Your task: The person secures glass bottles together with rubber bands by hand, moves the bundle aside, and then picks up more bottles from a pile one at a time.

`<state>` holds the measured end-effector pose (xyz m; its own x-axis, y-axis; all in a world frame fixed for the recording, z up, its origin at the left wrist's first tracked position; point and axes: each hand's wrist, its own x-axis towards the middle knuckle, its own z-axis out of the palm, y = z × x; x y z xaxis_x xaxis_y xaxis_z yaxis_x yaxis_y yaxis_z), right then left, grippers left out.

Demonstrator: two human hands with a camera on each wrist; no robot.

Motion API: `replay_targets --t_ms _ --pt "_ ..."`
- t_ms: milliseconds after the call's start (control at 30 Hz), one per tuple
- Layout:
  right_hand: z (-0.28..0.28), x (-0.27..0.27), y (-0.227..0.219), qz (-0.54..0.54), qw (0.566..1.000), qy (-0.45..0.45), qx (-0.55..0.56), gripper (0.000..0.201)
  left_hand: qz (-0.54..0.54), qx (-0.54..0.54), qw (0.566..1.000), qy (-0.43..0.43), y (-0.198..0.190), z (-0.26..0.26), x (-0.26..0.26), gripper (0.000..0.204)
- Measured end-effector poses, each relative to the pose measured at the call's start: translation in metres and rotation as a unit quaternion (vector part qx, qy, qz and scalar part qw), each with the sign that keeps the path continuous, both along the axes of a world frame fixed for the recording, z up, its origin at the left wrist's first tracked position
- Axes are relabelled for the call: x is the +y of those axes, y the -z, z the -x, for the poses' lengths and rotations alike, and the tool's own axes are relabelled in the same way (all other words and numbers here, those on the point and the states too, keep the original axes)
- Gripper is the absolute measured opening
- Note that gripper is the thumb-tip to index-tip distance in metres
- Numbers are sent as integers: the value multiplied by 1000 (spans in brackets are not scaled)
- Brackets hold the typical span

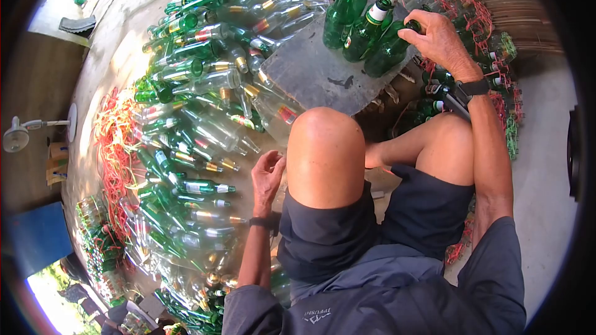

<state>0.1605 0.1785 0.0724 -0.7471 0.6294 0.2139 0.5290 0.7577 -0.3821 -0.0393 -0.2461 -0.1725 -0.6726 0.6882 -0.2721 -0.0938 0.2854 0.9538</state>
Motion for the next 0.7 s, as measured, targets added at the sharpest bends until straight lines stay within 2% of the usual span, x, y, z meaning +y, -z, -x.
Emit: replay_targets --t_ms 133,200,300,333,433,533,700 --pt "2 -2 -4 -17 1000 3 -12 25 -19 -10 1000 -15 9 -8 -10 37" --pt "3 -6 -10 43 998 30 -30 26 -13 -2 1000 -15 11 -10 -14 37" --pt "3 -6 -10 32 999 11 -12 31 5 -25 998 -52 17 -17 -20 37" --pt "3 -2 -6 87 996 18 7 29 27 -10 998 -49 20 -18 -20 37" --pt "-3 12 3 116 992 39 -28 22 87 55 994 -39 10 -21 -34 37" --pt "-17 42 21 161 985 54 -45 25 87 28 994 -58 28 -26 -54 37" --pt "-22 51 23 189 976 74 -76 28 101 10 991 -83 48 -32 -86 38"
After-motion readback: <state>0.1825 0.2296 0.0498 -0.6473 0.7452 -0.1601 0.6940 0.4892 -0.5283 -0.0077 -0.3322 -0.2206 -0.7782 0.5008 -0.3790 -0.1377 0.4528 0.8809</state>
